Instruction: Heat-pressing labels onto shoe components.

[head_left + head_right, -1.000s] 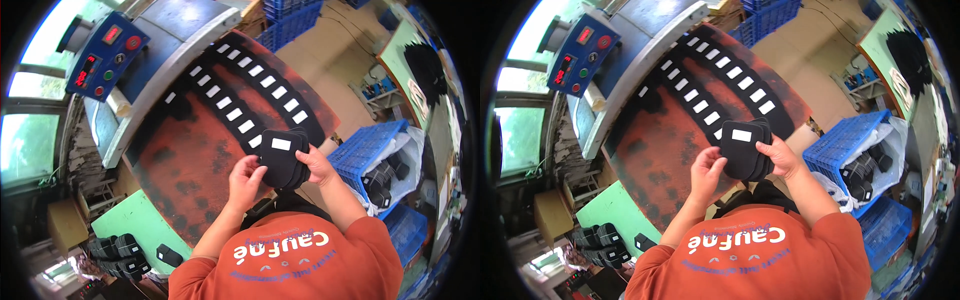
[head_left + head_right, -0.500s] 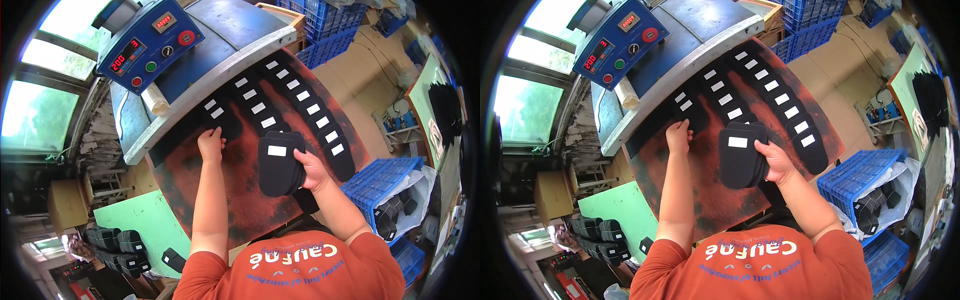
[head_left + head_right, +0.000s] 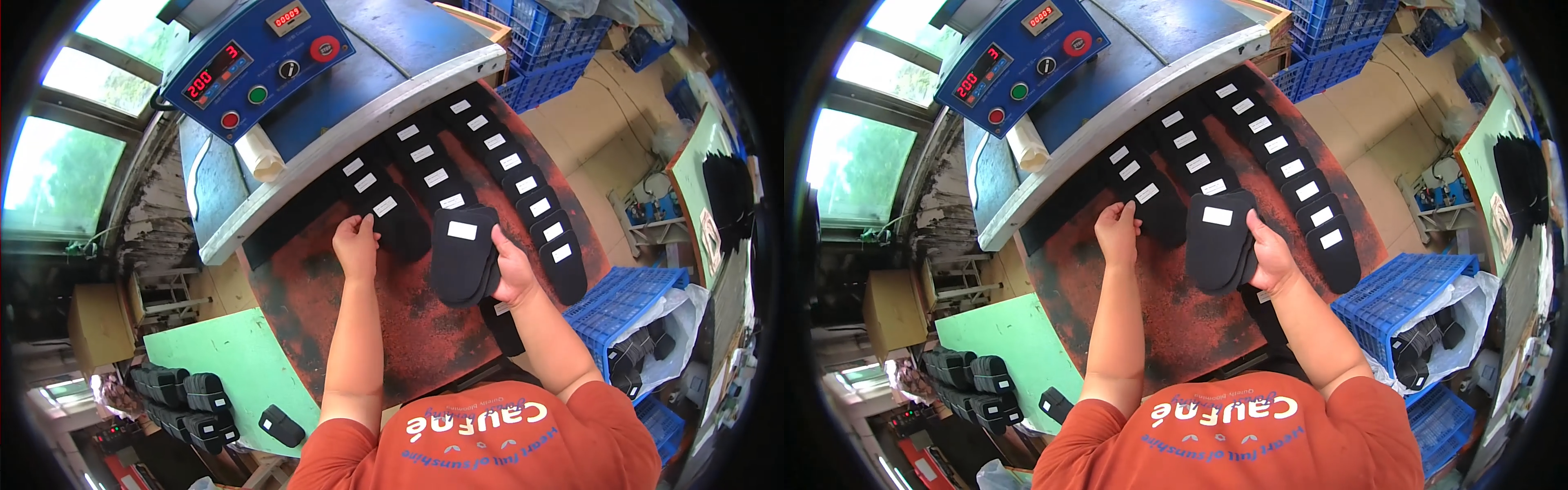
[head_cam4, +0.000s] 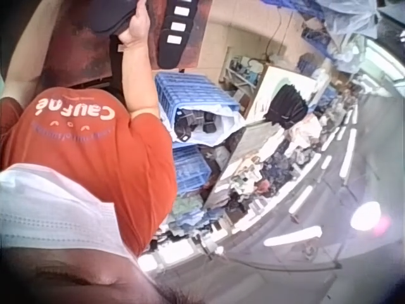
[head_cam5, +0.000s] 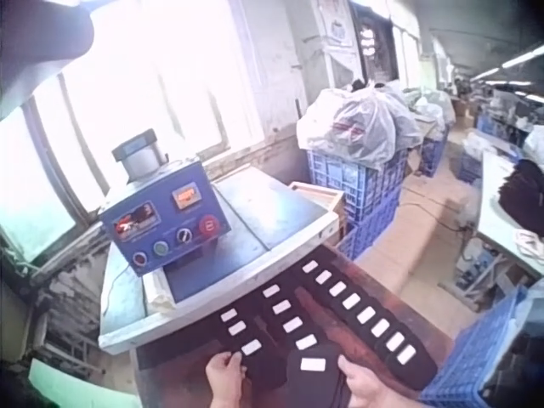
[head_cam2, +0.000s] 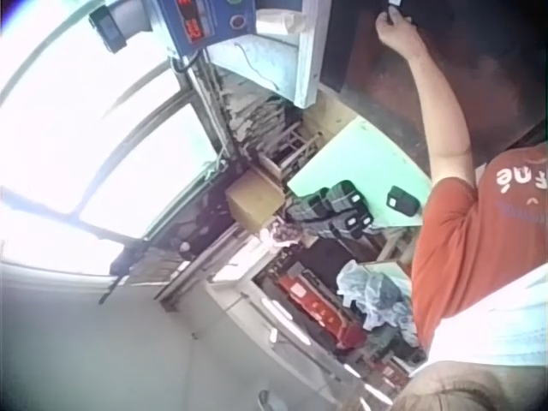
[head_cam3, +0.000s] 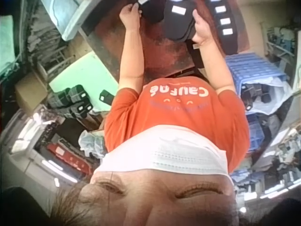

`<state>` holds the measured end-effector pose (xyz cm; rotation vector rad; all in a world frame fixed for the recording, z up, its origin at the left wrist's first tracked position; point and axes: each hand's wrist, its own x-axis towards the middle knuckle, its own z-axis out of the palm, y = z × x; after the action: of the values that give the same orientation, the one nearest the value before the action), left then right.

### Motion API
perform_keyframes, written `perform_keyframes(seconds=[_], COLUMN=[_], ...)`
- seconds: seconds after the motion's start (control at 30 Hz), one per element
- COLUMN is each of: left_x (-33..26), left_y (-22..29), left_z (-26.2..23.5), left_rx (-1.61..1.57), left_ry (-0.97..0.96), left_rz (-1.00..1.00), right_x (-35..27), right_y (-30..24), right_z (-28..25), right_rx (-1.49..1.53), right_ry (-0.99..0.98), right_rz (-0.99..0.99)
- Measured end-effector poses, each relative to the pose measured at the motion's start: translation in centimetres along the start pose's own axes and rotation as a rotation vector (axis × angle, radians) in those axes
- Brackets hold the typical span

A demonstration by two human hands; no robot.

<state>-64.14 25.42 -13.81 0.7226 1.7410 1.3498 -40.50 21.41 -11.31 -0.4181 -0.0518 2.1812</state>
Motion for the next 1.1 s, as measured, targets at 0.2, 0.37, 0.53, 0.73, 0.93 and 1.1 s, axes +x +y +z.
perform_keyframes(seconds=[0.2,0.37,0.53,0.73,0.93,1.1], left_x=[-5.0,-6.2,-4.6,-7.7,-9.1,-9.6], left_y=[2.1,0.9,-0.1,0.1,-0.6,-2.4], left_z=[0.7,-0.3,-0.6,0.1,-0.8,-0.8], left_rx=[0.098,-0.101,0.01,0.228,-0.112,-0.147], left_ry=[-0.218,-0.177,-0.058,-0.163,-0.193,-0.05], left_rz=[0.085,-0.067,-0.073,0.183,-0.113,-0.105], right_x=[0.1,-0.1,-1.7,-1.5,-1.7,-3.1], right_y=[1.4,1.0,-1.0,0.5,-0.1,-1.3], right_z=[0.1,0.6,0.9,0.3,0.7,0.4], right_rx=[-0.114,-0.154,-0.194,-0.299,-0.293,-0.333], right_ry=[0.098,0.142,0.179,0.145,0.149,0.139], right_rz=[-0.027,-0.056,-0.106,-0.087,-0.069,-0.064])
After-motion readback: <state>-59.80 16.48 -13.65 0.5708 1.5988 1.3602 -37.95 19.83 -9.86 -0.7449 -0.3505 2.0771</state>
